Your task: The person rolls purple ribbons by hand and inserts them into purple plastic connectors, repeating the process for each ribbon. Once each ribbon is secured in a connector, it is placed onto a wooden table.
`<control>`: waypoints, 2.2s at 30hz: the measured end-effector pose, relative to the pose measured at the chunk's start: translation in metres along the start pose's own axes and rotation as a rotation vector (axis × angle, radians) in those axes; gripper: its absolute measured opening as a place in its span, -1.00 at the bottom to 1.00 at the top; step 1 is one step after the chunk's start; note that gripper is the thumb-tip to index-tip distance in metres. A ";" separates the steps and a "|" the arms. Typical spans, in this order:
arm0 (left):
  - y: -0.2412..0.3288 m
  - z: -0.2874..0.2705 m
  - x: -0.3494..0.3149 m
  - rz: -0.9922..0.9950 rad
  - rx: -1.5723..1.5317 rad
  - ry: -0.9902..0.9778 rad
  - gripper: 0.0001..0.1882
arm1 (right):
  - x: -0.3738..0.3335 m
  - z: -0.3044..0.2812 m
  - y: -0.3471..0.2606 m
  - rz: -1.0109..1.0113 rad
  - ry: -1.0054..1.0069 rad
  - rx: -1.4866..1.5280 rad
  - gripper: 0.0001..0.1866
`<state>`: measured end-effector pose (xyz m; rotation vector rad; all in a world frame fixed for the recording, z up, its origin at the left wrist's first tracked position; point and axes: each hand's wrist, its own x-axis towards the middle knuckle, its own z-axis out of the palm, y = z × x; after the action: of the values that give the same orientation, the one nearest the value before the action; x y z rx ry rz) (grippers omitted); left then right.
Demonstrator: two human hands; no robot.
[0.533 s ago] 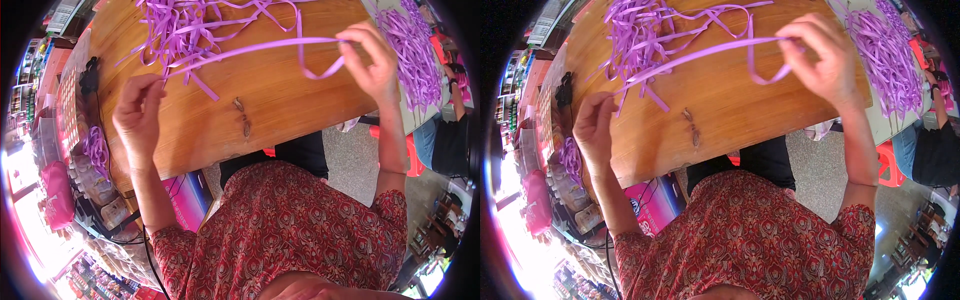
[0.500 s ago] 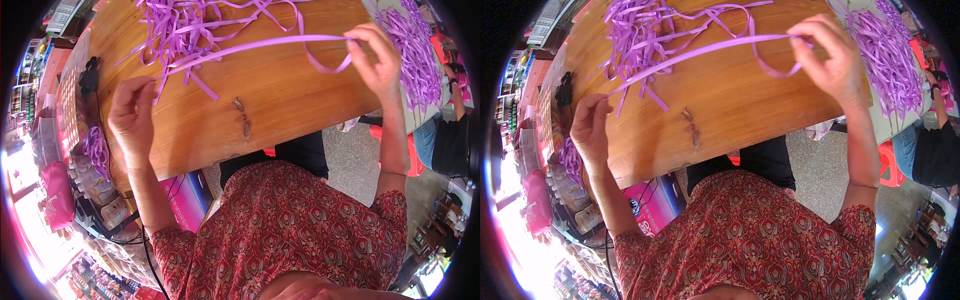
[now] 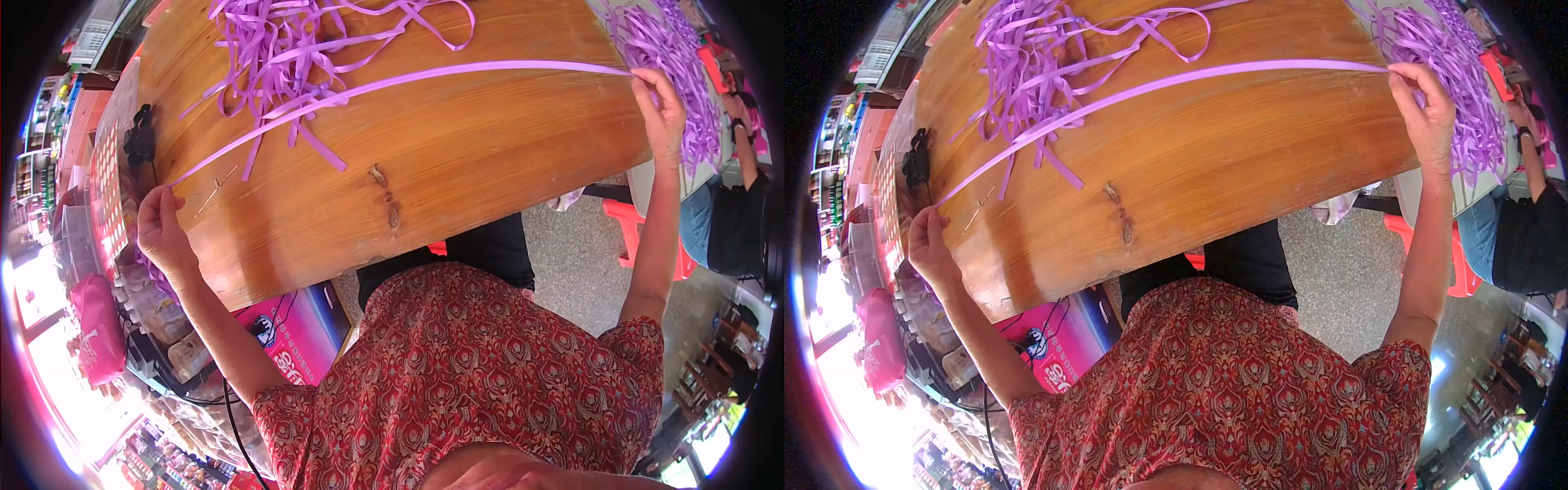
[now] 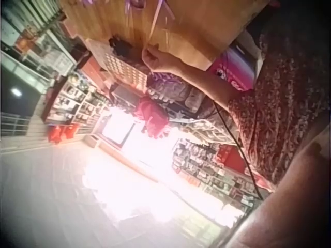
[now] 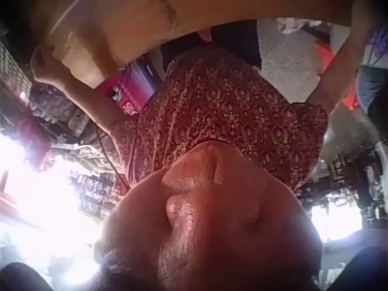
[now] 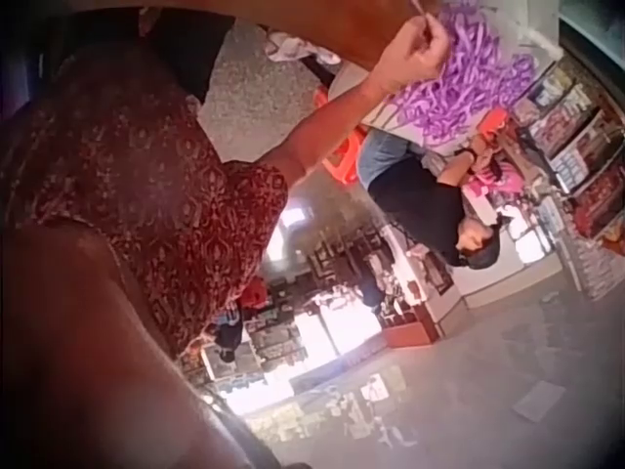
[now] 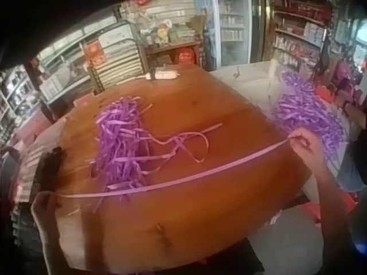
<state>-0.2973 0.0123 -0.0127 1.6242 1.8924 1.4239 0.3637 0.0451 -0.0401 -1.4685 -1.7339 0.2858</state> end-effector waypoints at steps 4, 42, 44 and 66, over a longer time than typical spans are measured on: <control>0.000 -0.001 -0.003 -0.056 -0.009 0.021 -0.88 | -0.002 0.007 0.001 0.066 0.070 0.086 -0.83; 0.110 0.119 -0.055 -0.094 -0.876 -0.318 -0.65 | 0.013 0.138 -0.157 -0.056 -0.383 0.505 -0.83; 0.114 0.120 -0.060 -0.117 -0.877 -0.340 -0.63 | 0.013 0.137 -0.168 -0.102 -0.405 0.480 -0.84; 0.154 0.126 -0.082 -0.378 -1.031 -0.530 -0.86 | 0.019 0.155 -0.233 -0.576 -0.388 0.625 -0.67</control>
<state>-0.0860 -0.0140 0.0181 0.9168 0.8322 1.2719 0.0897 0.0441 0.0189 -0.4565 -2.0316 0.7522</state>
